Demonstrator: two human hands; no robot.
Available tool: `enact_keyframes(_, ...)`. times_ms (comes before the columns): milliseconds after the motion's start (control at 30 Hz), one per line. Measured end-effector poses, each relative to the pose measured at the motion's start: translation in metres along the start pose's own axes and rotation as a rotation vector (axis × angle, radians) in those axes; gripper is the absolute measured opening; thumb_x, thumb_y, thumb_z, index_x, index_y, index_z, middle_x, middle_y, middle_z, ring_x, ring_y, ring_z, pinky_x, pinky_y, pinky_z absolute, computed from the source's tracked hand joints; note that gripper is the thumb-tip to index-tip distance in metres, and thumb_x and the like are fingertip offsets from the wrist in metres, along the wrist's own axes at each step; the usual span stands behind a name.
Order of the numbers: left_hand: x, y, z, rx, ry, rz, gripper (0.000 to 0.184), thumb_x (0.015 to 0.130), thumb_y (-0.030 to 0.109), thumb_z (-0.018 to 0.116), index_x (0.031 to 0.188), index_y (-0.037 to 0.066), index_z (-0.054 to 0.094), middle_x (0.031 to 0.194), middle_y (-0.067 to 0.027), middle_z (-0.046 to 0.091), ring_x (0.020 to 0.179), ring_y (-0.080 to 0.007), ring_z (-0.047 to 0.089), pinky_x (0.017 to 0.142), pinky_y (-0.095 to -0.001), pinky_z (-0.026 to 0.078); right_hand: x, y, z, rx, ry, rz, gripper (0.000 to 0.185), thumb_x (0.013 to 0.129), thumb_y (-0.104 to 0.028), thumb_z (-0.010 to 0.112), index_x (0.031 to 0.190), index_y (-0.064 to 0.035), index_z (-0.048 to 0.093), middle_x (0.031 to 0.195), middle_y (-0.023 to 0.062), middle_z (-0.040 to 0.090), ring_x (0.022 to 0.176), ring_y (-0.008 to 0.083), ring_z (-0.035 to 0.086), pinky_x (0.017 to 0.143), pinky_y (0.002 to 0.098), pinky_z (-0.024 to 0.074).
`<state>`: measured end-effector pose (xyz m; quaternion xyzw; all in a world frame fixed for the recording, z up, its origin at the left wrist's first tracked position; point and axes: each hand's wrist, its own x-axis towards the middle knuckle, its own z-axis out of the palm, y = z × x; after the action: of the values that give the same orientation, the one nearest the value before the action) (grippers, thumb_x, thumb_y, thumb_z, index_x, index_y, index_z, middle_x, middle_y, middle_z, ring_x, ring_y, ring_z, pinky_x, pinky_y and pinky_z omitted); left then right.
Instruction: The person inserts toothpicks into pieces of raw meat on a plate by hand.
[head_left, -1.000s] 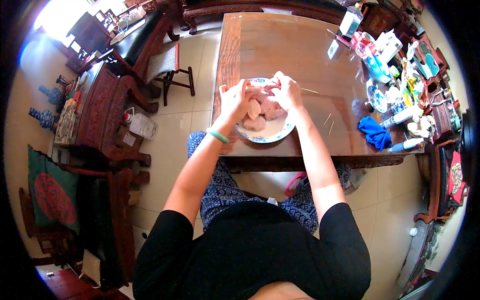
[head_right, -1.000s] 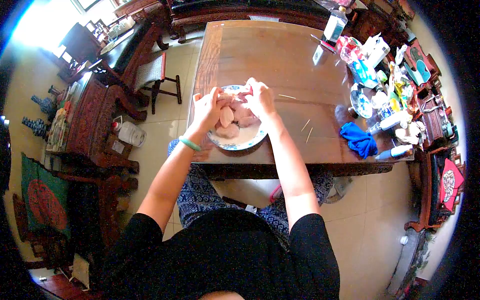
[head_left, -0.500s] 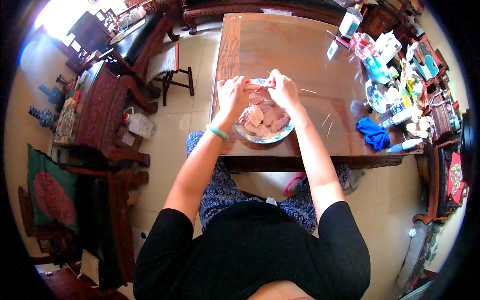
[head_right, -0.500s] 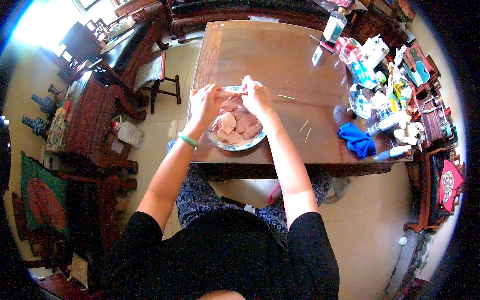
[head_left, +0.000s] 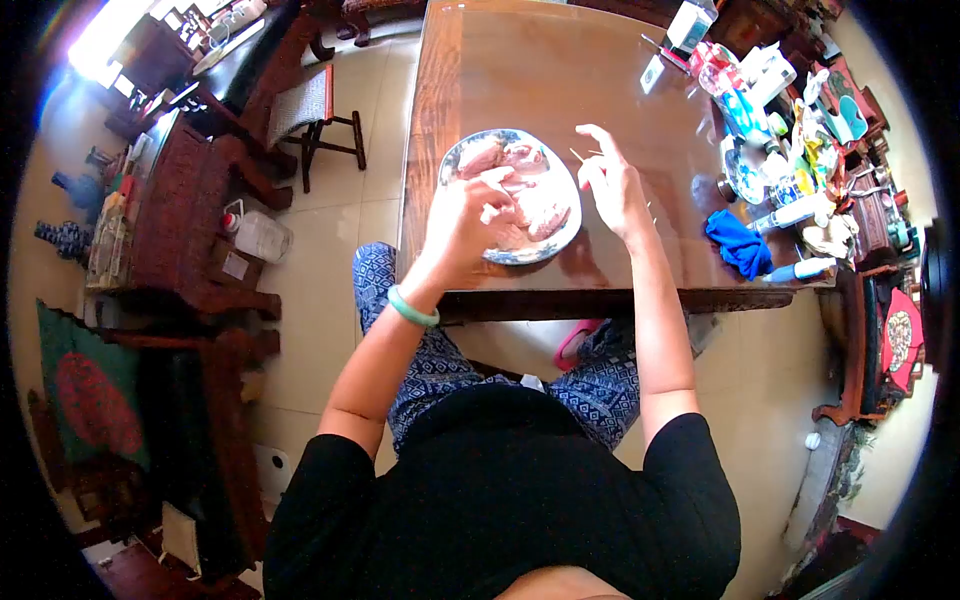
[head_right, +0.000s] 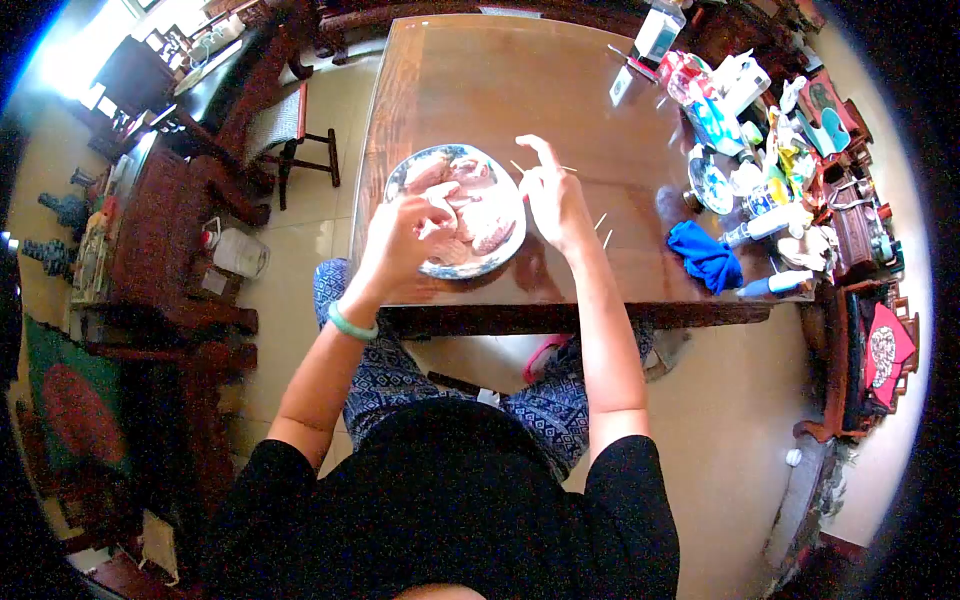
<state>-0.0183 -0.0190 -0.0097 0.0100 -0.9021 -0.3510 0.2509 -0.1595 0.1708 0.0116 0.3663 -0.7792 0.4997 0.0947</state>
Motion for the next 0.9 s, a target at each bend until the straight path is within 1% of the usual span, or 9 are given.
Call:
enact_keyframes(67,-0.006,0.015,0.019,0.066,-0.044,0.085,0.02,0.072,0.023,0.074,0.084,0.007,0.073,0.084,-0.0102,0.067,0.084,-0.0275,0.064,0.079,-0.0395,0.046,-0.004,-0.025,-0.014,0.076,-0.208,0.318,0.021,0.095,-0.009,0.047,0.106,-0.0006,0.063,0.086,0.0098,0.069,0.075,0.0136,0.064,0.068,0.0269,0.049)
enact_keyframes(133,-0.006,0.03,0.033,0.17,-0.105,0.062,0.018,0.076,0.028,0.069,0.082,0.011,0.073,0.089,-0.009,0.067,0.094,-0.0278,0.061,0.089,-0.044,0.038,-0.014,-0.014,-0.01,0.196,-0.204,0.32,0.021,0.095,-0.005,0.046,0.107,0.0016,0.063,0.087,0.0115,0.069,0.076,0.0146,0.065,0.069,0.0271,0.0511)
enact_keyframes(300,-0.002,0.027,0.044,0.349,-0.068,0.138,0.022,0.082,0.032,0.063,0.083,0.012,0.074,0.083,-0.0081,0.067,0.088,-0.0256,0.062,0.088,-0.0444,0.038,-0.031,-0.019,-0.007,0.816,-0.152,0.355,0.023,0.096,-0.002,0.045,0.107,0.0114,0.059,0.094,0.0168,0.068,0.086,0.0195,0.068,0.078,0.0276,0.0544)
enact_keyframes(400,0.003,0.02,0.044,0.344,0.091,0.244,0.031,0.082,0.038,0.063,0.07,0.012,0.074,0.072,-0.0094,0.066,0.081,-0.0258,0.063,0.087,-0.0449,0.037,-0.039,-0.014,-0.002,0.613,-0.171,0.321,0.023,0.097,-0.005,0.046,0.107,0.01,0.061,0.099,0.0168,0.067,0.089,0.0184,0.067,0.078,0.0277,0.0542)
enact_keyframes(567,0.008,0.029,0.043,0.336,0.022,0.141,0.035,0.08,0.042,0.063,0.071,0.009,0.074,0.072,-0.0136,0.067,0.08,-0.0275,0.064,0.09,-0.0462,0.037,-0.038,-0.025,-0.008,0.273,-0.245,0.49,0.022,0.098,-0.012,0.053,0.102,0.0037,0.068,0.103,0.0119,0.067,0.086,0.0136,0.064,0.076,0.0249,0.0513)
enact_keyframes(633,0.01,0.032,0.043,0.41,0.014,0.207,0.035,0.081,0.038,0.062,0.072,0.006,0.074,0.073,-0.0165,0.067,0.081,-0.0297,0.064,0.09,-0.0457,0.037,-0.042,-0.013,-0.001,-0.048,-0.029,0.051,0.02,0.096,-0.011,0.055,0.099,0.003,0.069,0.09,0.0078,0.069,0.074,0.0117,0.063,0.07,0.0242,0.0511)
enact_keyframes(733,0.015,0.031,0.036,0.431,-0.177,0.091,0.036,0.08,0.036,0.063,0.072,0.002,0.072,0.075,-0.0173,0.067,0.086,-0.0318,0.062,0.091,-0.046,0.037,-0.044,-0.012,-0.004,-0.023,0.007,-0.034,0.015,0.093,-0.008,0.059,0.1,0.0021,0.069,0.082,0.0065,0.069,0.07,0.0108,0.063,0.067,0.0246,0.0512)
enact_keyframes(833,0.008,0.024,0.028,0.481,-0.248,0.086,0.037,0.077,0.035,0.066,0.069,0.0,0.071,0.075,-0.0168,0.067,0.091,-0.0308,0.061,0.093,-0.0465,0.036,-0.046,-0.03,-0.004,0.143,-0.118,0.278,0.015,0.089,-0.004,0.063,0.102,0.0008,0.069,0.084,0.0073,0.07,0.073,0.0108,0.064,0.068,0.0246,0.0513)
enact_keyframes(900,-0.006,0.028,0.025,0.411,-0.165,0.122,0.034,0.078,0.036,0.068,0.078,0.002,0.071,0.082,-0.0146,0.068,0.094,-0.0292,0.061,0.095,-0.0457,0.035,-0.047,-0.034,0.001,0.14,-0.107,0.303,0.017,0.088,-0.001,0.064,0.104,0.0015,0.068,0.085,0.0088,0.071,0.075,0.0111,0.065,0.069,0.0255,0.0519)
